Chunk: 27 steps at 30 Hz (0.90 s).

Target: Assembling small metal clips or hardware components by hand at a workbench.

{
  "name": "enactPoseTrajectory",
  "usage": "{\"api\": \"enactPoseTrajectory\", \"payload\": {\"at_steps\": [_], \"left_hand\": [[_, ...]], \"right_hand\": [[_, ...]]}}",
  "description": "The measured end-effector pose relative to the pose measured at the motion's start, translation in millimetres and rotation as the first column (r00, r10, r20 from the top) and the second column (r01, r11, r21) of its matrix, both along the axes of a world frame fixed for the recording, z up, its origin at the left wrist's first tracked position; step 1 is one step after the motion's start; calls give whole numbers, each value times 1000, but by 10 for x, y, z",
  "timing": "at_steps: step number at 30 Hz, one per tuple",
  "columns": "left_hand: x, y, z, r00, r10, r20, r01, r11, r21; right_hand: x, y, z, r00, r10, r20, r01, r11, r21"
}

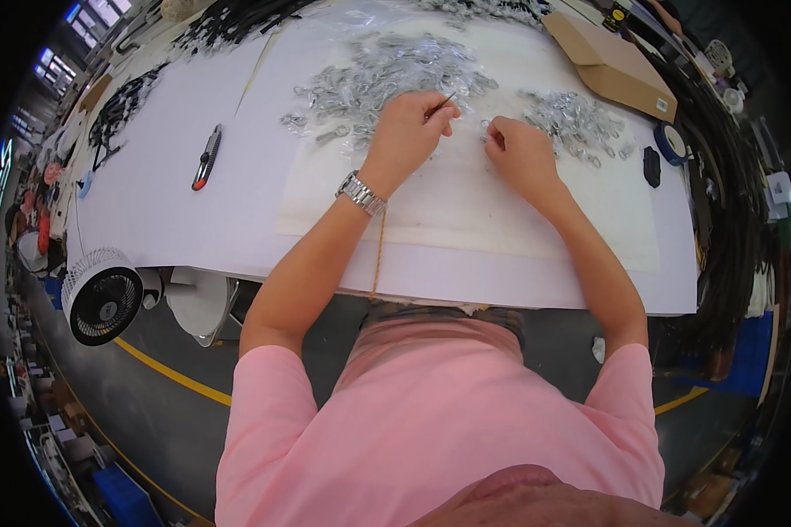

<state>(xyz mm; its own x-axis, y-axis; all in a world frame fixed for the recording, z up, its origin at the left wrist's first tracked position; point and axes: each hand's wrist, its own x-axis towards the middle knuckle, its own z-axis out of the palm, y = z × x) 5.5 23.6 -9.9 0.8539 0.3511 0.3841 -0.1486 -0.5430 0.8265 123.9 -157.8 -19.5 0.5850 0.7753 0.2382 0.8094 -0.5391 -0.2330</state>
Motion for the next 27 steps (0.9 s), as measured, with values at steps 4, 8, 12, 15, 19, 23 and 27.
{"api": "enactPoseTrajectory", "payload": {"at_steps": [4,8,12,15,19,23,27], "left_hand": [[102,12,-189,966,11,258,-83,959,269],[-28,-32,105,910,-252,-328,115,915,-386],[-2,44,5,892,-422,-163,200,691,-695],[-32,-109,41,967,-211,-140,138,902,-408],[-79,-194,123,985,-136,-105,135,991,-15],[-99,-265,134,970,-201,-134,203,979,5],[-97,-261,178,954,-281,-104,229,909,-348]], "right_hand": [[88,-150,73,542,350,-764,112,871,478],[-29,-248,144,355,550,-756,190,749,635],[-21,-258,170,333,509,-794,157,800,579],[127,-382,328,457,259,-851,33,951,307],[229,-499,341,591,251,-766,53,936,348],[28,-378,274,403,440,-802,-28,882,470],[-98,-289,179,309,408,-859,-42,908,417]]}}
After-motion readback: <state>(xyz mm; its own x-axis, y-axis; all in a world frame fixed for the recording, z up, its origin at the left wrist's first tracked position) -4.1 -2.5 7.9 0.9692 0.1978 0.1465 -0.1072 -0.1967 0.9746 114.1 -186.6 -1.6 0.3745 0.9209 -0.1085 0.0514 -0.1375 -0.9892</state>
